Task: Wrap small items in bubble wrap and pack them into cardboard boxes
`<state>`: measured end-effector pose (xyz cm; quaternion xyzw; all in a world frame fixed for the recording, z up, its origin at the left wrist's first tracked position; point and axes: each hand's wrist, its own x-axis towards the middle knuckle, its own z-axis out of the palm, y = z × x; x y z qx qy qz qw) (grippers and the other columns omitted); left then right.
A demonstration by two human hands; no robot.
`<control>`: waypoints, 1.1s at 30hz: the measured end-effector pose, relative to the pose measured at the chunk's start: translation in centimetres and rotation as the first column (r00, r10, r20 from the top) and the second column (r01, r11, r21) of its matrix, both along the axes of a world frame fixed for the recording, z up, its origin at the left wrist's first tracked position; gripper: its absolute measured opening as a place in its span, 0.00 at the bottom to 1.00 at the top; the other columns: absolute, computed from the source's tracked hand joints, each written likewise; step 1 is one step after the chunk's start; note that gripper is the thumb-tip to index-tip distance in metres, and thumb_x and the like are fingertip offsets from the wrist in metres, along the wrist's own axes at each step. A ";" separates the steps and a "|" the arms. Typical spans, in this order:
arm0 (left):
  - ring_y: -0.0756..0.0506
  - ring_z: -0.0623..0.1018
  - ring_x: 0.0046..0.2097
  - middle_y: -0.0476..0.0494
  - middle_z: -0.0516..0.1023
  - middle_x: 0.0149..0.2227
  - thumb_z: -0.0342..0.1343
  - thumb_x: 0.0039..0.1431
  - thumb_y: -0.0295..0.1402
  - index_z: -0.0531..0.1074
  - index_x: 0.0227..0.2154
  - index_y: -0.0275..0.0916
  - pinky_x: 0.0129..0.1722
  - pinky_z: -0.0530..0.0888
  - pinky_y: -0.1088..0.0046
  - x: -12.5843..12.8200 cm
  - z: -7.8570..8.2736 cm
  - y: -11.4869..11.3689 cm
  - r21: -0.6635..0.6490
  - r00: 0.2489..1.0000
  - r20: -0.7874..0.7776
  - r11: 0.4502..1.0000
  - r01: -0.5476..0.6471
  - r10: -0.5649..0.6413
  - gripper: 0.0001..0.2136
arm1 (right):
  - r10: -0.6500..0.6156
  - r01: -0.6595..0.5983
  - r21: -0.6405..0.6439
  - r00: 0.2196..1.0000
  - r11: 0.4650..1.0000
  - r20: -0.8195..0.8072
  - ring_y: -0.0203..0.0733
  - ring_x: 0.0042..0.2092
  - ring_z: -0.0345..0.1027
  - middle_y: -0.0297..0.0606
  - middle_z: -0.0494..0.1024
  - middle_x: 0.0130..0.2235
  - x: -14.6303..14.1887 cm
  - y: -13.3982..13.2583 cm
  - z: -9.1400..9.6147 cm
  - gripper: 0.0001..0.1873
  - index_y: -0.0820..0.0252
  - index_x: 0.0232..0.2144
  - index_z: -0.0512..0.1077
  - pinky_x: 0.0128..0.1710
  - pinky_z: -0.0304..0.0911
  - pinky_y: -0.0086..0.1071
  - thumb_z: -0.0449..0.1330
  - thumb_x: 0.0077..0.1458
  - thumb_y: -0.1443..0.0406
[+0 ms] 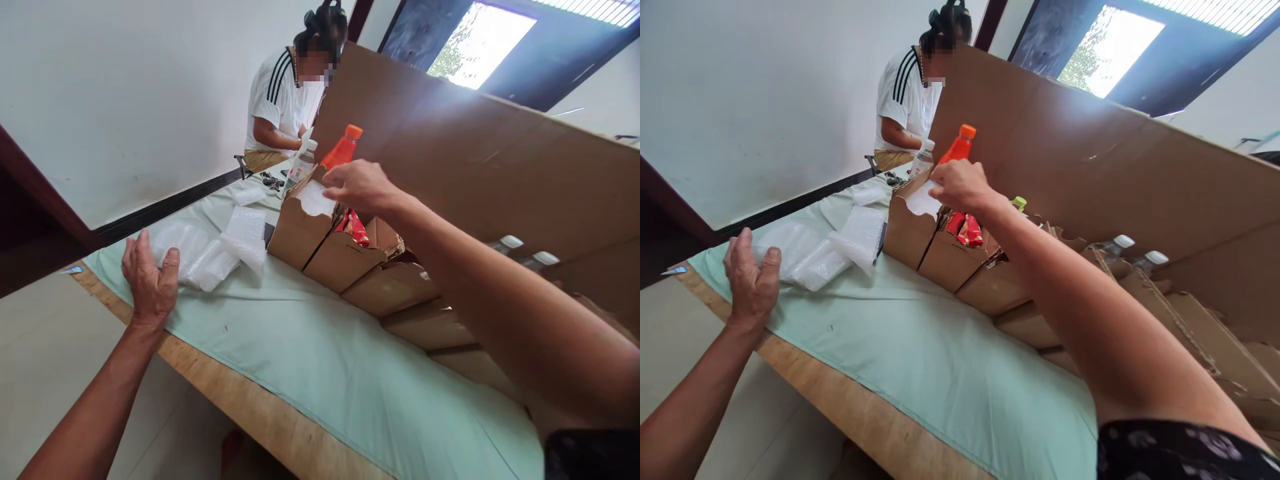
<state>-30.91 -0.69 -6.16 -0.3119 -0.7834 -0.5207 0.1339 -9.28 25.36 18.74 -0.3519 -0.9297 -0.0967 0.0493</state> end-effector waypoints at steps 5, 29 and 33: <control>0.27 0.57 0.75 0.30 0.64 0.71 0.45 0.69 0.54 0.57 0.70 0.32 0.74 0.52 0.40 -0.4 -0.4 -0.1 -0.035 0.999 -0.018 0.998 -0.045 0.044 0.36 | -0.033 0.079 -0.137 0.950 0.987 0.310 0.55 0.49 0.75 0.47 0.83 0.44 -5.2 3.0 -3.5 0.12 0.60 0.40 0.81 0.50 0.66 0.45 0.69 0.53 0.62; 0.36 0.61 0.74 0.29 0.63 0.72 0.38 0.72 0.45 0.61 0.70 0.34 0.74 0.56 0.50 -0.8 0.1 -0.1 0.043 0.989 0.063 0.990 -0.136 0.133 0.30 | 0.475 -0.496 -0.147 0.866 0.856 -0.155 0.55 0.59 0.68 0.45 0.80 0.59 -7.4 -13.3 -12.1 0.18 0.57 0.56 0.77 0.59 0.53 0.48 0.59 0.68 0.60; 0.38 0.61 0.74 0.30 0.65 0.71 0.38 0.73 0.43 0.63 0.69 0.34 0.74 0.56 0.51 -1.1 -0.4 0.2 0.043 0.993 0.042 0.993 -0.109 0.107 0.29 | 0.455 -0.531 -0.132 0.809 0.837 -0.373 0.51 0.60 0.70 0.43 0.80 0.59 -3.8 -14.2 -13.9 0.20 0.55 0.56 0.77 0.62 0.54 0.46 0.61 0.67 0.54</control>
